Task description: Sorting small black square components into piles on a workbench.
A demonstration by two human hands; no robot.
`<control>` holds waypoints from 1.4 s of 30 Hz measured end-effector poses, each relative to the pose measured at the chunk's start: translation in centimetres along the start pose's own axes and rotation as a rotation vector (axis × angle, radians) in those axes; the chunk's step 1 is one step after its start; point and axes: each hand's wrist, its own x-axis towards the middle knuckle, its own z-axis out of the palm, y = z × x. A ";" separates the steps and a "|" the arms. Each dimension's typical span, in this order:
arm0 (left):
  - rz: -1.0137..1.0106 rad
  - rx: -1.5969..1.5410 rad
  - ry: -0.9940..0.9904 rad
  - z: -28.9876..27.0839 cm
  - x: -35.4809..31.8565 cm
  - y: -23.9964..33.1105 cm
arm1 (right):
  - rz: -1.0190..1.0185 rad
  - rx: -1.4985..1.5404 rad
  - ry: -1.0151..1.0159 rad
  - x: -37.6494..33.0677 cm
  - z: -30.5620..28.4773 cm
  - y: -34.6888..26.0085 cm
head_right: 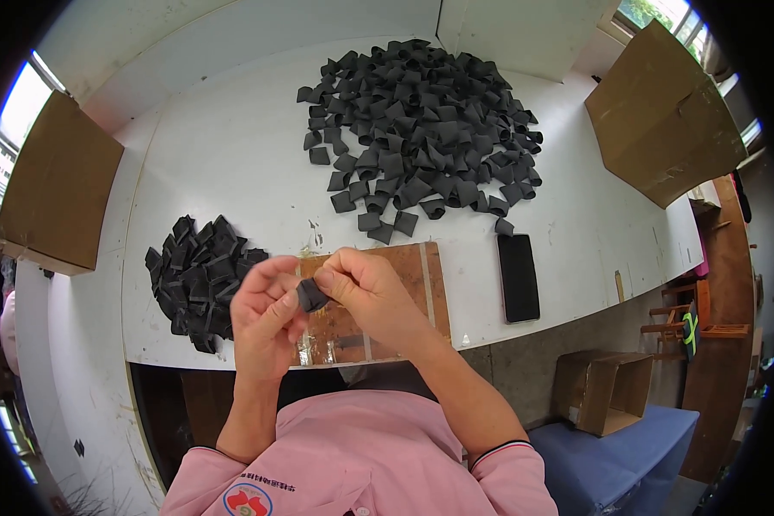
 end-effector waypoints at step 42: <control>0.319 0.547 -0.047 -0.8 0.4 -1.0 | -0.715 -0.833 0.389 -1.1 1.9 0.9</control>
